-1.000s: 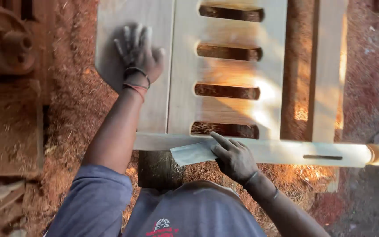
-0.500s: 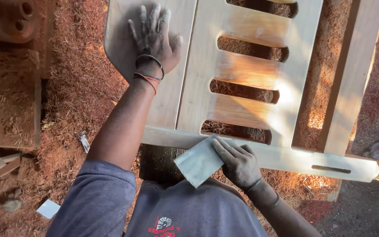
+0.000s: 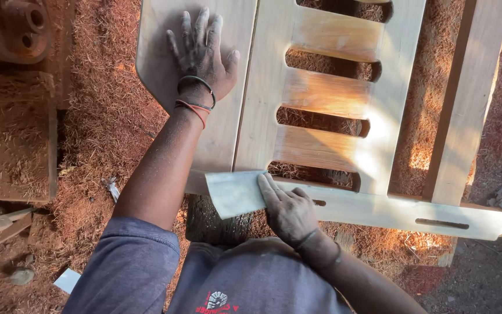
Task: The person sands a wooden headboard using a sanding block. They smooth the flat surfaces, the edges, and the curved finial at the top of the post. The person also sands the inside of the cutouts and the side edges of the headboard.
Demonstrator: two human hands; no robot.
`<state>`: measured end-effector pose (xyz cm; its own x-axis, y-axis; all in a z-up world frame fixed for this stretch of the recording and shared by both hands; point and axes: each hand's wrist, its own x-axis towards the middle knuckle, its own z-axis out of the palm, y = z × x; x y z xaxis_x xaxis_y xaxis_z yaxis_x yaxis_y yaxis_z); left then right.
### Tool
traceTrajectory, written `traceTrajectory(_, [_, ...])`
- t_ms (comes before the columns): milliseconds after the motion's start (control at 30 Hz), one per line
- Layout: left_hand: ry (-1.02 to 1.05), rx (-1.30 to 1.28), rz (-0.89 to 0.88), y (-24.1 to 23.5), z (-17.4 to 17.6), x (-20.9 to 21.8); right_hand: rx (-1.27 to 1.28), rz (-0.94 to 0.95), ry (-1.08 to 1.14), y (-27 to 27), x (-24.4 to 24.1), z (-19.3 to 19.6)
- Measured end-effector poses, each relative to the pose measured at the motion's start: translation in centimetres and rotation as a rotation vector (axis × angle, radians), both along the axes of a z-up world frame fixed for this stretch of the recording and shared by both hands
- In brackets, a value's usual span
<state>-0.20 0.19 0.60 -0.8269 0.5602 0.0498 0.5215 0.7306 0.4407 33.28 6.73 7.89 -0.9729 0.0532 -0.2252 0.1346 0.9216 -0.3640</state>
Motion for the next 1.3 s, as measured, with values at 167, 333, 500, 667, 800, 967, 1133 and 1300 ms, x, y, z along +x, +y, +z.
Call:
traceTrajectory(167, [-0.014, -0.009, -0.004, -0.3, 0.0, 0.6, -0.026, -0.066, 0.068, -0.9, -0.3, 1.2])
traceTrajectory(333, [0.018, -0.01, -0.01, -0.2, -0.2, 0.3, 0.039, -0.079, -0.016, -1.2, -0.8, 0.0])
traceTrajectory(500, [0.004, -0.018, -0.001, -0.3, 0.0, 0.3, 0.002, -0.147, 0.076, -1.2, -0.6, -0.6])
traceTrajectory(667, [0.007, 0.006, -0.016, 0.0, 0.0, 0.1, 0.008, -0.166, -0.021, -1.0, -0.3, -0.8])
traceTrajectory(800, [0.007, -0.014, -0.014, 0.0, -0.2, 0.0, -0.04, -0.186, 0.046, -1.2, -0.7, -0.3])
traceTrajectory(967, [0.008, -0.017, -0.01, -0.3, -0.2, 0.2, -0.052, -0.126, -0.048, -0.3, -0.8, 1.0])
traceTrajectory(1133, [-0.006, -0.032, 0.003, 0.0, 0.6, 0.1, -0.055, -0.137, 0.115, -0.7, -0.7, -0.2])
traceTrajectory(1300, [-0.007, -0.038, -0.006, -0.4, -0.1, 0.2, 0.001, 0.029, -0.158, 2.2, -1.5, 3.3])
